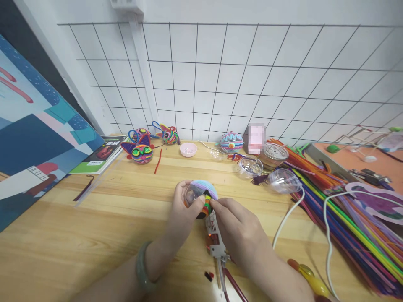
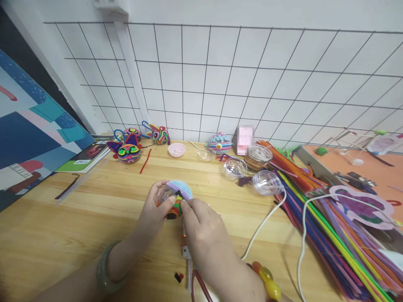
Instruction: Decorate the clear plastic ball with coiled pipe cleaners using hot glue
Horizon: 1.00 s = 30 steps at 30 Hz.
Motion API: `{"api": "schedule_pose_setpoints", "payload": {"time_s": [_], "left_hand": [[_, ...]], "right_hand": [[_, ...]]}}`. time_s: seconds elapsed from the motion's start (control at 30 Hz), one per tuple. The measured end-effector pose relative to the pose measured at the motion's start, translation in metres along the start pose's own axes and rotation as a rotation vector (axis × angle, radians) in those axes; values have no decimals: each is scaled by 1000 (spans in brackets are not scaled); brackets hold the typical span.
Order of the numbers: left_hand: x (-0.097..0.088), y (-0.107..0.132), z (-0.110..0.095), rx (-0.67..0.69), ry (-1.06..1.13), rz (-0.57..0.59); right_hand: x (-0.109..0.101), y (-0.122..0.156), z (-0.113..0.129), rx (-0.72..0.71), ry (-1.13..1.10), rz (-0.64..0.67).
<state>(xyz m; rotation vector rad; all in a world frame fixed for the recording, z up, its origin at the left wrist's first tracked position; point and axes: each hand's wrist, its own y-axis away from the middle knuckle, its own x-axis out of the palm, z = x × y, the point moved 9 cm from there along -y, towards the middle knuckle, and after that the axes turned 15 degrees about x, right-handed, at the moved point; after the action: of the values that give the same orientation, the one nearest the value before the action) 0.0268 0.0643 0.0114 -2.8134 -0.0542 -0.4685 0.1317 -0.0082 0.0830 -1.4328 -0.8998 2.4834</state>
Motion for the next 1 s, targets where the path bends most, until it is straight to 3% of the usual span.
{"api": "schedule_pose_setpoints", "payload": {"time_s": [0.3, 0.67, 0.83, 1.0], "left_hand": [[3, 1, 4, -33, 87, 30], [7, 1, 6, -86, 173, 68], [11, 3, 5, -148, 309, 36], [9, 2, 4, -124, 279, 15]], "right_hand": [[-6, -7, 6, 43, -2, 11], [-4, -3, 8, 0, 168, -43], [-7, -4, 9, -22, 170, -80], [-5, -3, 10, -24, 172, -65]]}}
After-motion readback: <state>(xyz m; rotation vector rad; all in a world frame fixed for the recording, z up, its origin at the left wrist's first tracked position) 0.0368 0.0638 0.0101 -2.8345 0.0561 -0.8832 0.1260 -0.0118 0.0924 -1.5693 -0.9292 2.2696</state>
